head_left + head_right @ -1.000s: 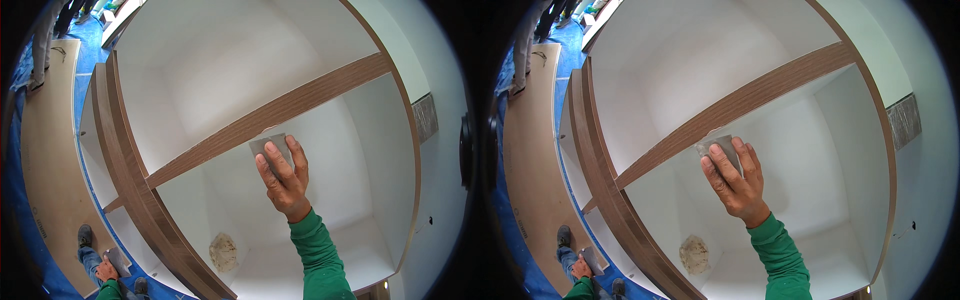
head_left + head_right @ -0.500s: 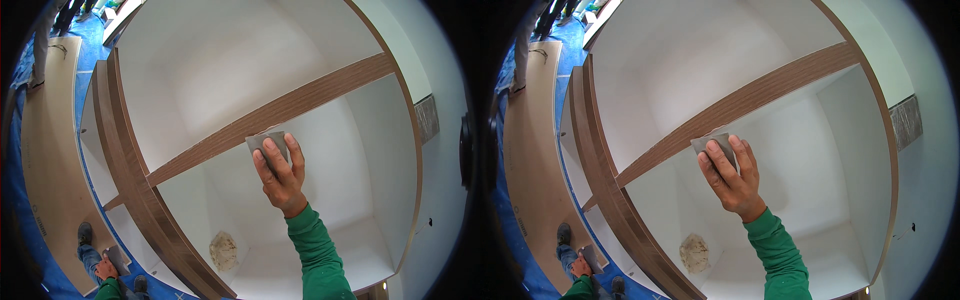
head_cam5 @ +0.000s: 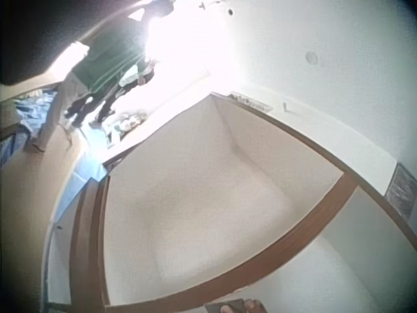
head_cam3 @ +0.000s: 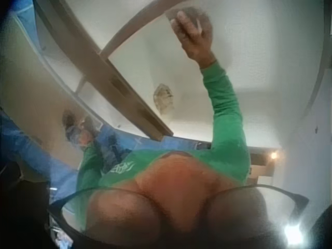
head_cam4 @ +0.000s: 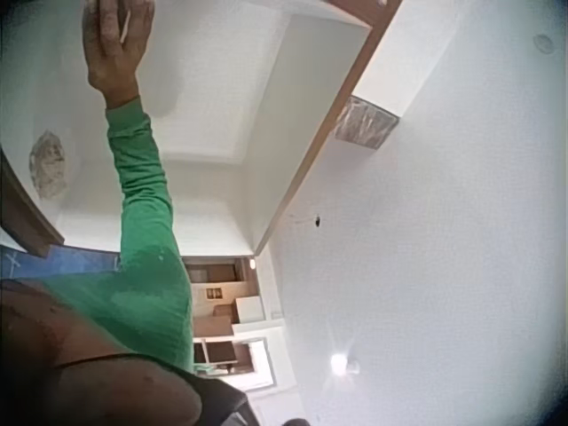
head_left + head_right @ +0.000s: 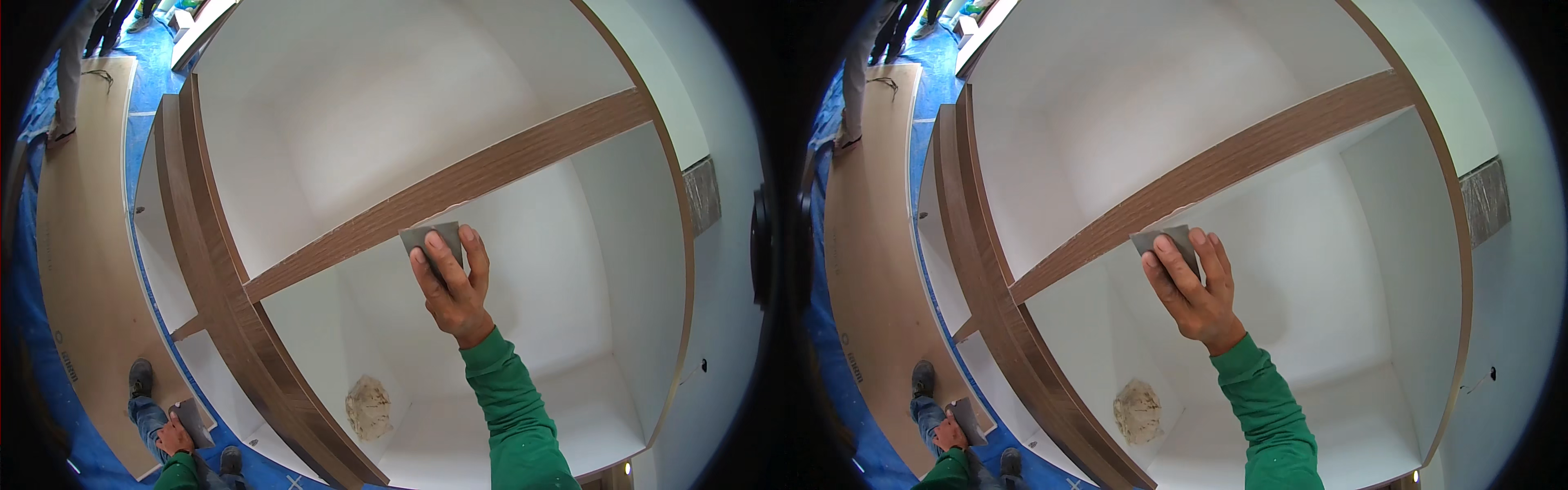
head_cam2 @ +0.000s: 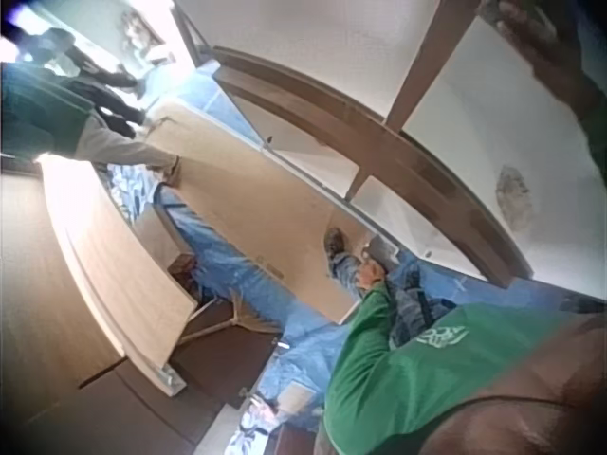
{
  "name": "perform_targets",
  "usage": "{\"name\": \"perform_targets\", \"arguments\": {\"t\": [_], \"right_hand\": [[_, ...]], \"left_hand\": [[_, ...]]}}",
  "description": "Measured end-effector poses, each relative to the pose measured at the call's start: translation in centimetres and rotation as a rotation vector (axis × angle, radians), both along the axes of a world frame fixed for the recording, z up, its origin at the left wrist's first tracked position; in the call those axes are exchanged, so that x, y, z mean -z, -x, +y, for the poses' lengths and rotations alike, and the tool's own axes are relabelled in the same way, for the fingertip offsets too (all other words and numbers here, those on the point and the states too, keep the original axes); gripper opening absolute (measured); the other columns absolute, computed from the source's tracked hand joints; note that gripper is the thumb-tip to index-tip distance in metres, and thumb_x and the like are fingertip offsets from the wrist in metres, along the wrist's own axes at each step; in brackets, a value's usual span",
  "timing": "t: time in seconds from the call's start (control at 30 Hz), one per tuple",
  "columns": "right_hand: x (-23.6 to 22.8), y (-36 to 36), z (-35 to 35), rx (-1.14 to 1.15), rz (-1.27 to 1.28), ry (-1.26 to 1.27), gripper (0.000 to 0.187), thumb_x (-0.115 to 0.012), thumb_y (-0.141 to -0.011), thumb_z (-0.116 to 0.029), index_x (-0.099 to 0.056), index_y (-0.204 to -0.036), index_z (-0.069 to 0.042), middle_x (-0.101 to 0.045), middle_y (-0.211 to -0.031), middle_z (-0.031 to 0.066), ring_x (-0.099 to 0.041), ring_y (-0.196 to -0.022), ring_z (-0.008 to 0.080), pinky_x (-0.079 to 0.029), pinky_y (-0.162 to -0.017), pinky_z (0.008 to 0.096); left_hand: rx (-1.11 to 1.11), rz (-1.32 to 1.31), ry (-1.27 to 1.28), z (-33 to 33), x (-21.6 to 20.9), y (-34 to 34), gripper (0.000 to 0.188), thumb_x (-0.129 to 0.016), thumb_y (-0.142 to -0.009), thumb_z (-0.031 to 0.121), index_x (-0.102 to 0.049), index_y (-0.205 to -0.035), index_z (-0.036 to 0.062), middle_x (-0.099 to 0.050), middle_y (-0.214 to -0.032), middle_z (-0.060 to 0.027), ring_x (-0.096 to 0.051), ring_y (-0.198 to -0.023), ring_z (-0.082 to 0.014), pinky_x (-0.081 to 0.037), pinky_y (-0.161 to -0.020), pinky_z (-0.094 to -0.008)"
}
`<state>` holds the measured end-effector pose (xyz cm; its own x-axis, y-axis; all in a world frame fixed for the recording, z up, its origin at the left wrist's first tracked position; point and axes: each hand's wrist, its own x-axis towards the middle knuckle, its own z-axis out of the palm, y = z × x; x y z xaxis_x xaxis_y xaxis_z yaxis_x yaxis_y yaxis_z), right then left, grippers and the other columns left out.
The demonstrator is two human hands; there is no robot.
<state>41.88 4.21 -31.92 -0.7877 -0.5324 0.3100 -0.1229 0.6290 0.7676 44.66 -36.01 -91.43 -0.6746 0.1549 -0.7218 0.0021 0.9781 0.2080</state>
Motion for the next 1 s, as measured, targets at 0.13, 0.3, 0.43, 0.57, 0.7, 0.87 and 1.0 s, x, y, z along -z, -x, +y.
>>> {"name": "perform_targets", "arguments": {"t": [0.13, 0.3, 0.43, 0.57, 0.7, 0.87, 1.0], "right_hand": [[0.6, -1.3, 0.0, 0.003, 0.004, 0.031, 0.030, -0.070, -0.094, -0.010, -0.073, -0.123, -0.012, -0.062, -0.142, 0.0064, -0.049, -0.136, 0.0403, -0.049, -0.107, 0.0521], [1.0, 0.3, -0.3, -0.027, 0.009, 0.011, 0.029, -0.072, -0.092, -0.009, -0.074, -0.122, -0.012, -0.062, -0.141, 0.0065, -0.049, -0.136, 0.0410, -0.049, -0.108, 0.0526], [1.7, -0.9, 0.5, 0.013, 0.017, 0.032, 0.030, -0.073, -0.092, -0.009, -0.074, -0.121, -0.012, -0.062, -0.141, 0.0056, -0.049, -0.136, 0.0403, -0.049, -0.108, 0.0522], [2.3, -1.4, 0.0, -0.006, 0.019, 0.050, 0.029, -0.073, -0.091, -0.009, -0.074, -0.120, -0.012, -0.062, -0.141, 0.0047, -0.048, -0.138, 0.0395, -0.048, -0.110, 0.0517], [2.3, 0.2, -0.3, -0.056, 0.011, 0.008, 0.028, -0.074, -0.090, -0.008, -0.075, -0.118, -0.011, -0.062, -0.141, 0.0056, -0.048, -0.137, 0.0402, -0.049, -0.109, 0.0519], [2.6, -0.6, 0.8, -0.030, 0.002, 0.028, 0.029, -0.077, -0.088, -0.006, -0.075, -0.117, -0.011, -0.062, -0.140, 0.0049, -0.048, -0.137, 0.0400, -0.052, -0.105, 0.0511], [2.9, -1.8, 0.4, -0.018, -0.004, 0.037, 0.027, -0.077, -0.088, -0.006, -0.076, -0.114, -0.011, -0.062, -0.140, 0.0042, -0.048, -0.137, 0.0401, -0.053, -0.104, 0.0507]], "left_hand": [[0.039, 0.008, -0.014, 0.2, -1.6, 0.4, 0.042, -0.037, -0.108, 0.027, -0.054, -0.146, 0.0212, -0.067, -0.127, -0.0088, -0.057, -0.117, -0.0327, -0.040, -0.099, -0.0563], [-0.018, 0.097, -0.066, -0.3, 0.2, -0.7, 0.046, -0.031, -0.110, 0.037, -0.061, -0.135, 0.0150, -0.068, -0.125, -0.0091, -0.056, -0.119, -0.0344, -0.038, -0.101, -0.0583], [-0.063, 0.055, -0.075, -0.5, 0.9, -0.7, 0.053, -0.028, -0.111, 0.044, -0.065, -0.131, 0.0117, -0.069, -0.125, -0.0086, -0.056, -0.119, -0.0349, -0.036, -0.101, -0.0586], [-0.009, 0.081, -0.045, -0.5, 1.3, -0.9, 0.042, -0.034, -0.110, 0.034, -0.061, -0.140, 0.0207, -0.069, -0.119, -0.0084, -0.057, -0.114, -0.0325, -0.038, -0.096, -0.0557], [-0.012, 0.060, -0.038, -0.3, 0.6, -0.5, 0.042, -0.034, -0.110, 0.034, -0.061, -0.139, 0.0203, -0.069, -0.119, -0.0079, -0.057, -0.115, -0.0325, -0.038, -0.097, -0.0560], [-0.050, 0.051, -0.046, -0.2, 0.3, -0.5, 0.044, -0.033, -0.110, 0.036, -0.063, -0.136, 0.0184, -0.070, -0.119, -0.0083, -0.056, -0.116, -0.0325, -0.037, -0.098, -0.0575], [-0.116, 0.036, -0.060, 0.1, 0.2, -0.4, 0.049, -0.032, -0.110, 0.041, -0.068, -0.130, 0.0150, -0.070, -0.119, -0.0093, -0.055, -0.118, -0.0332, -0.036, -0.101, -0.0572]]}}
